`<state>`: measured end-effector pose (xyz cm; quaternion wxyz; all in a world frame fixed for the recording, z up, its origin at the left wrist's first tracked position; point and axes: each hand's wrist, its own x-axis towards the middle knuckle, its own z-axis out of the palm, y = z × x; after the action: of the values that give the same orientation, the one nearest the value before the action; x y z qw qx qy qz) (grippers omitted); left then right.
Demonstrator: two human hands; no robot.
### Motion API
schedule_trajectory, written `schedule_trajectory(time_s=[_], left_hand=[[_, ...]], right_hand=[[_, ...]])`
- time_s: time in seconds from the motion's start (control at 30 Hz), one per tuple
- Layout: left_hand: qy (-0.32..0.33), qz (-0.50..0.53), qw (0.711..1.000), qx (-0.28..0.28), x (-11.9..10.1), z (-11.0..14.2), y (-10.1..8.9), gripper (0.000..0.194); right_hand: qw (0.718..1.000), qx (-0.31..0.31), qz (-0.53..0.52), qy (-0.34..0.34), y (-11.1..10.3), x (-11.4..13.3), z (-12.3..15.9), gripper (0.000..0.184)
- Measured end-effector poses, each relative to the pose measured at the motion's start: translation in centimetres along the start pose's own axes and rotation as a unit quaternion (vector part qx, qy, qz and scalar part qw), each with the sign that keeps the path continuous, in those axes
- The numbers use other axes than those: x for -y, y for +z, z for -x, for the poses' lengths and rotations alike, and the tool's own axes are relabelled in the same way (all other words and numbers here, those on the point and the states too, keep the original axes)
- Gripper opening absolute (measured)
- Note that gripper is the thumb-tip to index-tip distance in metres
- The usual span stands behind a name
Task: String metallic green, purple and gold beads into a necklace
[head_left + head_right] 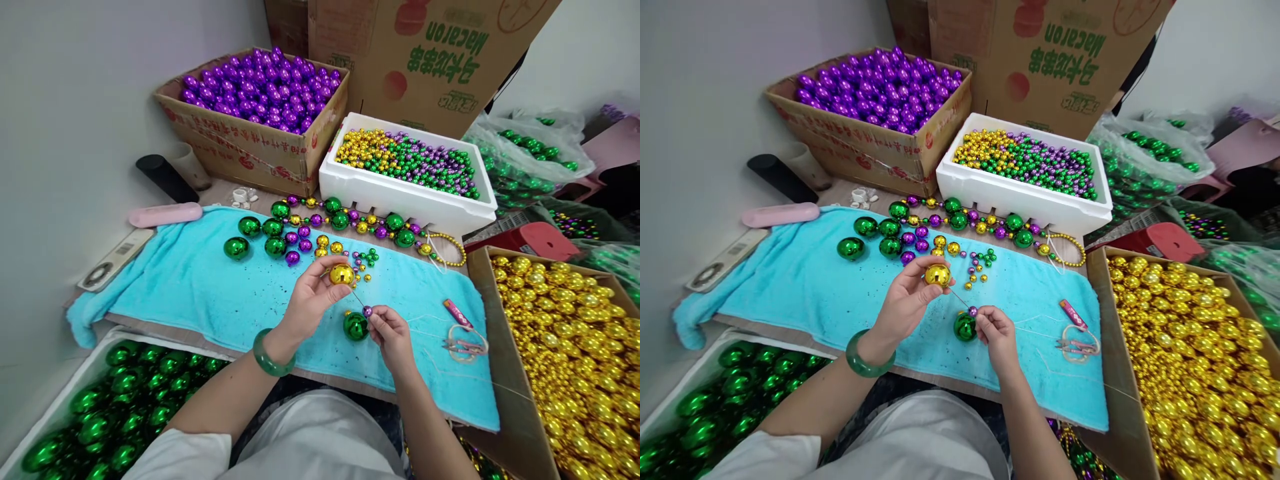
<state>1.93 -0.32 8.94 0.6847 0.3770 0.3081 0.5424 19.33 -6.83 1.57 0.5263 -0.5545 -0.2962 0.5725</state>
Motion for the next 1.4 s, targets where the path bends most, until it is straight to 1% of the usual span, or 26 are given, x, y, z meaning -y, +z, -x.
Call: schedule_trajectory(time_s=[0.07, 0.13, 0.2, 0.23, 0.27, 0.3, 0.33, 0.37, 0.43, 0.47, 0.5, 0.53, 0.6, 0.63, 0.7, 0.83, 1.0, 1.07, 1.13, 1.17, 1.2, 1.23, 1.3, 1.33, 1.37, 1.4], left_hand=[[-0.036, -0.039, 0.998, 0.037, 0.4, 0.2, -0.1, 0.041], [-0.064, -0.108, 0.988, 0.084, 0.9, 0.2, -0.5, 0.049], [-0.058, -0.190, 0.974, 0.114, 1.4, -0.2, -1.1, 0.057], [-0.041, -0.232, 0.965, 0.115, 1.6, -0.7, -1.4, 0.056], [-0.018, -0.280, 0.953, 0.110, 1.9, -1.3, -1.8, 0.049], [0.009, -0.335, 0.937, 0.102, 2.2, -2.0, -2.2, 0.041], [0.042, -0.395, 0.913, 0.093, 2.5, -3.0, -2.6, 0.032], [0.076, -0.456, 0.883, 0.086, 2.9, -4.0, -2.8, 0.027], [0.133, -0.565, 0.809, 0.089, 3.9, -6.3, -3.0, 0.023], [0.150, -0.607, 0.774, 0.095, 4.4, -7.5, -2.9, 0.024], [0.155, -0.640, 0.745, 0.108, 4.9, -8.7, -2.8, 0.025], [0.153, -0.664, 0.721, 0.125, 5.4, -9.8, -2.6, 0.026], [0.135, -0.694, 0.690, 0.155, 6.4, -11.9, -2.1, 0.027], [0.124, -0.701, 0.682, 0.166, 6.8, -12.8, -1.8, 0.027], [0.105, -0.707, 0.677, 0.175, 7.5, -14.4, -1.2, 0.026], [0.081, -0.700, 0.684, 0.187, 8.9, -16.5, -0.1, 0.024], [0.049, -0.685, 0.702, 0.189, 10.6, -17.4, 1.3, 0.015], [0.040, -0.676, 0.713, 0.181, 10.8, -17.7, 1.8, 0.012], [0.039, -0.665, 0.724, 0.175, 10.3, -17.8, 2.1, 0.014], [0.040, -0.652, 0.739, 0.168, 9.9, -17.7, 2.1, 0.017], [0.033, -0.617, 0.771, 0.156, 9.3, -17.5, 2.1, 0.019], [0.016, -0.555, 0.820, 0.141, 8.6, -17.1, 2.0, 0.021], [-0.051, -0.354, 0.928, 0.104, 6.9, -15.9, 1.6, 0.024], [-0.089, -0.240, 0.963, 0.087, 6.0, -15.1, 1.3, 0.025], [-0.122, -0.143, 0.979, 0.075, 5.2, -14.3, 1.0, 0.025], [-0.144, -0.080, 0.984, 0.068, 4.5, -13.5, 0.7, 0.024]], right_hand=[[1.000, 0.002, 0.000, -0.002, 0.3, 0.1, 0.0, 0.032], [1.000, 0.003, -0.004, -0.007, 0.4, 0.4, 0.1, 0.032], [1.000, -0.002, -0.011, -0.010, 0.2, 0.7, 0.0, 0.032], [1.000, -0.008, -0.014, -0.010, 0.1, 0.8, 0.0, 0.032], [1.000, -0.015, -0.017, -0.008, -0.1, 0.9, 0.0, 0.033], [1.000, -0.024, -0.020, -0.005, -0.3, 1.0, 0.0, 0.033], [0.999, -0.032, -0.022, -0.001, -0.5, 1.0, 0.0, 0.034], [0.999, -0.039, -0.024, 0.002, -0.7, 1.0, 0.0, 0.035], [0.998, -0.050, -0.031, 0.004, -0.9, 0.9, 0.1, 0.036], [0.998, -0.055, -0.036, 0.003, -1.0, 0.9, 0.2, 0.036], [0.997, -0.059, -0.042, 0.001, -1.1, 0.8, 0.2, 0.035], [0.997, -0.064, -0.047, -0.003, -1.1, 0.8, 0.3, 0.035], [0.996, -0.074, -0.055, -0.009, -1.3, 0.7, 0.5, 0.034], [0.995, -0.079, -0.058, -0.011, -1.4, 0.7, 0.5, 0.033], [0.993, -0.093, -0.068, -0.014, -1.9, 0.6, 0.6, 0.032], [0.989, -0.110, -0.093, -0.022, -2.9, 0.3, 0.5, 0.031], [0.990, -0.106, -0.095, -0.018, -3.2, 0.2, 0.0, 0.031], [0.990, -0.104, -0.091, -0.018, -3.2, 0.2, -0.1, 0.031], [0.990, -0.107, -0.086, -0.021, -3.3, 0.2, -0.1, 0.030], [0.990, -0.111, -0.082, -0.024, -3.3, 0.2, 0.0, 0.030], [0.990, -0.116, -0.076, -0.027, -3.4, 0.2, 0.0, 0.030], [0.990, -0.122, -0.070, -0.030, -3.5, 0.2, 0.1, 0.029], [0.989, -0.134, -0.060, -0.035, -3.6, 0.3, 0.1, 0.029], [0.988, -0.139, -0.057, -0.036, -3.6, 0.3, 0.1, 0.029], [0.988, -0.143, -0.053, -0.038, -3.5, 0.3, 0.1, 0.029], [0.988, -0.144, -0.048, -0.040, -3.4, 0.3, 0.1, 0.029]])
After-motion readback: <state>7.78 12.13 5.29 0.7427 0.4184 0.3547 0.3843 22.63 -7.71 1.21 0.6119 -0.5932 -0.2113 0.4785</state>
